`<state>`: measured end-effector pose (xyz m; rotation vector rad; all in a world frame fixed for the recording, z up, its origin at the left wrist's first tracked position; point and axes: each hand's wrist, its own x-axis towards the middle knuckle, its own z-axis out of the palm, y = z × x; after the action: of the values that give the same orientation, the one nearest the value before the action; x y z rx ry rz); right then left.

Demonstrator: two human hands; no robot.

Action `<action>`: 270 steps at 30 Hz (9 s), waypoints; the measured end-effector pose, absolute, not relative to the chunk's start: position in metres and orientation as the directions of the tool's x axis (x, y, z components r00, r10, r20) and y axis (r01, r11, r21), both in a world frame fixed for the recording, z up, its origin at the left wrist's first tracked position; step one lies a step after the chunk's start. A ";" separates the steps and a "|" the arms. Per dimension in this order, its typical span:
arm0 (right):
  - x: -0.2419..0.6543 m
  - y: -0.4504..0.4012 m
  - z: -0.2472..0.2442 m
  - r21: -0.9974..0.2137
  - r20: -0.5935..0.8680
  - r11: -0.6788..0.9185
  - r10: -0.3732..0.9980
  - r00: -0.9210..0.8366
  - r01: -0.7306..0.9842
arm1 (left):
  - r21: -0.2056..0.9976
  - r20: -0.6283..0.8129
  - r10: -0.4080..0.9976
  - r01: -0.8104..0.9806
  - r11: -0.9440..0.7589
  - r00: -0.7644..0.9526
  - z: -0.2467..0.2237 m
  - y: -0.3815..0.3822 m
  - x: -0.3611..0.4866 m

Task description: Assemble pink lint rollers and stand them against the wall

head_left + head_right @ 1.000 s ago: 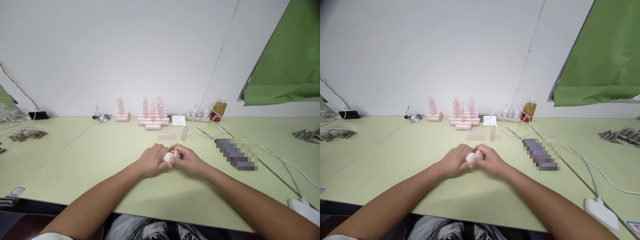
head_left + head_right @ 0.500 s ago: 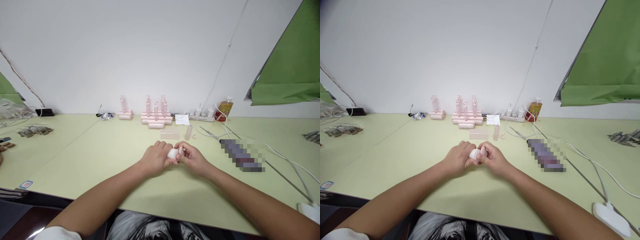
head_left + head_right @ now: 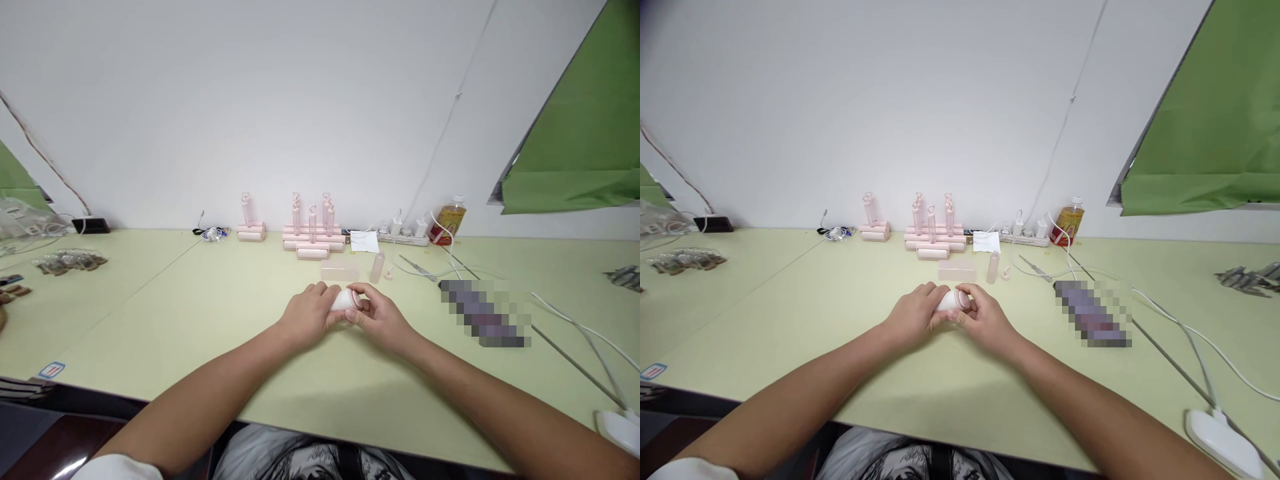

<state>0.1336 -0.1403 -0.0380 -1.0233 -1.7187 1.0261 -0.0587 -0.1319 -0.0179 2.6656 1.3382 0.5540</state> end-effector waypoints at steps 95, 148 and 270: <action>0.148 -0.131 -0.040 -0.946 0.139 0.236 0.913 -0.383 0.220 | 0.961 0.237 0.931 0.070 -0.266 0.276 -0.035 -0.101 -0.074; 0.148 -0.133 -0.042 -0.990 -0.137 -0.113 0.727 -0.673 0.080 | 0.617 0.382 0.787 0.500 -0.607 0.484 -0.006 -0.030 -0.060; 0.145 -0.154 -0.010 -0.632 0.335 0.570 0.812 -0.478 0.525 | 0.140 0.048 0.691 0.680 -0.720 0.721 0.010 -0.126 -0.091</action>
<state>0.1449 -0.1538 -0.0101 -1.0638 -2.1856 0.6029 -0.0909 -0.1262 0.0102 2.8092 1.1228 0.1474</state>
